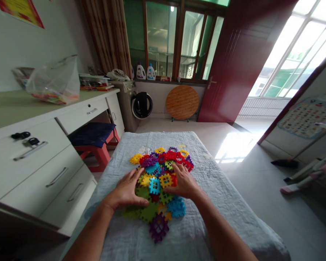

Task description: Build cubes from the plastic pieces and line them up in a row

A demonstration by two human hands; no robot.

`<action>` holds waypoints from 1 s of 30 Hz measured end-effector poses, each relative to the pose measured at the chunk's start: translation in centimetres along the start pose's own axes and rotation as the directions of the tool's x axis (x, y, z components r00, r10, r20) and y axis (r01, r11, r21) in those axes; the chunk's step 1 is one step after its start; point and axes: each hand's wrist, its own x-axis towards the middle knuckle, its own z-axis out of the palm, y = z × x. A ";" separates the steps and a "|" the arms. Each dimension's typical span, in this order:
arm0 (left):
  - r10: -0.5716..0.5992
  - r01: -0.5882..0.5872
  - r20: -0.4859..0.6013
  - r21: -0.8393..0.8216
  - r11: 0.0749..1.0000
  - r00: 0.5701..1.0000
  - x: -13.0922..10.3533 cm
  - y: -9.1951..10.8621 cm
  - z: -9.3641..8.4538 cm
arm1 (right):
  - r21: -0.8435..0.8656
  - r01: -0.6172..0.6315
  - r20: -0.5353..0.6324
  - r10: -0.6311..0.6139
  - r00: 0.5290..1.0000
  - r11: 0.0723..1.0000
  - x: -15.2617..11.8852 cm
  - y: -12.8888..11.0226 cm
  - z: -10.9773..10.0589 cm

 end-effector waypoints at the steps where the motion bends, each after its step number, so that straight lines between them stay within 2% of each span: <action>1: 0.021 -0.021 -0.012 -0.009 1.000 1.000 0.0 0.3 0.2 | 0.011 0.010 -0.016 -0.010 1.000 1.000 0.1 -0.2 0.5; 5: 0.083 -0.091 -0.086 -0.097 0.991 0.993 0.6 1.6 0.7 | 0.125 0.093 -0.066 -0.085 0.994 0.988 0.3 -0.6 1.9; 9: 0.064 -0.093 -0.163 -0.175 0.980 0.985 1.1 2.4 1.0 | 0.234 0.171 -0.090 -0.154 0.984 0.957 0.3 -0.8 2.3; 16: 0.044 -0.112 -0.252 -0.263 0.958 0.967 1.5 3.5 1.6 | 0.406 0.185 -0.141 -0.139 0.980 0.895 0.8 -0.3 1.9; 19: 0.031 -0.131 -0.311 -0.307 0.943 0.950 2.1 4.2 1.9 | 0.450 0.195 -0.166 -0.133 0.977 0.872 1.2 0.1 2.4; 23: 0.026 -0.159 -0.325 -0.391 0.907 0.945 3.1 5.2 2.3 | 0.502 0.196 -0.226 -0.090 0.970 0.842 1.7 0.6 3.4; 27: -0.058 -0.137 -0.341 -0.519 0.844 0.938 3.3 5.9 2.3 | 0.645 0.132 -0.197 -0.003 0.980 0.753 2.1 0.5 3.7; 30: -0.186 -0.104 -0.317 -0.713 0.693 0.930 3.3 6.0 2.0 | 0.795 0.104 -0.121 -0.012 0.993 0.597 1.9 -0.4 3.2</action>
